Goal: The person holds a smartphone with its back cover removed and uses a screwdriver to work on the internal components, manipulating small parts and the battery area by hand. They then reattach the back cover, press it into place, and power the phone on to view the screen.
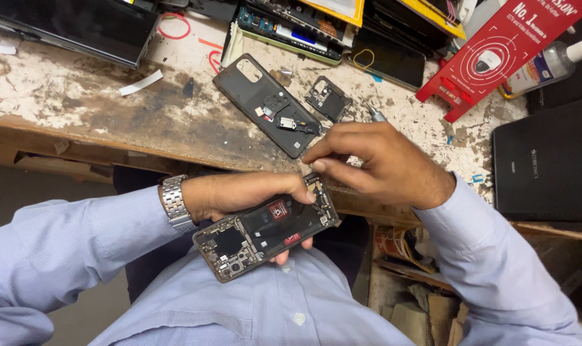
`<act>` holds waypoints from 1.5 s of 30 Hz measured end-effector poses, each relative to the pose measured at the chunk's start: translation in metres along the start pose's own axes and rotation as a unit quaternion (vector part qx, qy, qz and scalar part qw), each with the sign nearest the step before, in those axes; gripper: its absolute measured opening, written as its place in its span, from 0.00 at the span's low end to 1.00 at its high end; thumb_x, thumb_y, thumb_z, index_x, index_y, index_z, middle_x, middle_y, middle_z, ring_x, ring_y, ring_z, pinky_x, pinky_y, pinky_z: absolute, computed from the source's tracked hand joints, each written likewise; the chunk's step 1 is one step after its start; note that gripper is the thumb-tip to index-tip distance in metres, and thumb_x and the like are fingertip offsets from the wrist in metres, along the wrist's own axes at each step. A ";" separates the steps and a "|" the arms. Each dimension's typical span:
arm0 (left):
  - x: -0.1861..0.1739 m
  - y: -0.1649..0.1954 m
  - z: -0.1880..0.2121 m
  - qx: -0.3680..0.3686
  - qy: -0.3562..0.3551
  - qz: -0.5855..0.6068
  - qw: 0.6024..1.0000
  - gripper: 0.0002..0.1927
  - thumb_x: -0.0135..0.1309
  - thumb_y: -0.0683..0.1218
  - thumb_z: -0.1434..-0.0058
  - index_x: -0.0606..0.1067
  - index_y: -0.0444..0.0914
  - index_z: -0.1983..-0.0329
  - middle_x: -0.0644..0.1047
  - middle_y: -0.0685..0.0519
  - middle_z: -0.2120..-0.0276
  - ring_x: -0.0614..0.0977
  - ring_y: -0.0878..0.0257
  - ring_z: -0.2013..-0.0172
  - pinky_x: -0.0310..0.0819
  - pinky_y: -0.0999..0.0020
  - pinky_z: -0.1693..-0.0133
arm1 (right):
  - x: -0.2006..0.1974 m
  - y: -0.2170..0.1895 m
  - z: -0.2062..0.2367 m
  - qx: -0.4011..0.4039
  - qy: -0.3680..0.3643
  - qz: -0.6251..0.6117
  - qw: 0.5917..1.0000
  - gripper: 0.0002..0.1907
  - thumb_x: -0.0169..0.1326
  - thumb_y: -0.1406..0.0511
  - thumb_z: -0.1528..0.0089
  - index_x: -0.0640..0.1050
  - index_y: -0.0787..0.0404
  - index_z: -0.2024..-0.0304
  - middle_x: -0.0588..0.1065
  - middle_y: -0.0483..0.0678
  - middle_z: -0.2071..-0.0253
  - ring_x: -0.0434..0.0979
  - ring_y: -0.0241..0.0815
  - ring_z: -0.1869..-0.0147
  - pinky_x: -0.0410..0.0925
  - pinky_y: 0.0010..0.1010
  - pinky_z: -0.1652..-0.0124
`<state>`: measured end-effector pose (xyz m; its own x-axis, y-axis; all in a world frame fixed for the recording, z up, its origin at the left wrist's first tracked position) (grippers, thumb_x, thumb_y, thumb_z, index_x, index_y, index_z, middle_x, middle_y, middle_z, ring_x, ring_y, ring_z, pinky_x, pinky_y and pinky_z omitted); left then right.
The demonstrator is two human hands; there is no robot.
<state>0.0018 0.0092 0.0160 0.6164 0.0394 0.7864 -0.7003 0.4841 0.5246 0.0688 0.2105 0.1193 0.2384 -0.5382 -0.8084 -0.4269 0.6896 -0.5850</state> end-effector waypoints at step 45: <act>-0.012 0.074 0.029 0.489 0.335 -0.147 0.792 0.43 0.66 0.44 0.44 0.59 0.28 0.29 0.76 0.48 0.49 0.81 0.65 0.53 0.80 0.73 0.55 | 0.121 0.007 -0.030 0.036 0.364 -0.541 0.757 0.26 0.48 0.67 0.28 0.62 0.66 0.29 0.66 0.56 0.32 0.66 0.49 0.26 0.61 0.41 0.30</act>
<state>-0.0678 0.0192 0.0548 0.6283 0.6641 0.4053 -0.2322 -0.3371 0.9124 0.0686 0.1360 0.0198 -0.1415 -0.9132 0.3821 -0.2704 -0.3357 -0.9023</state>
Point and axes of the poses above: each hand's wrist, its own z-axis away from the middle knuckle, its own x-axis out of the palm, y = z × x, the point moved 1 cm from there along -z, towards the middle knuckle
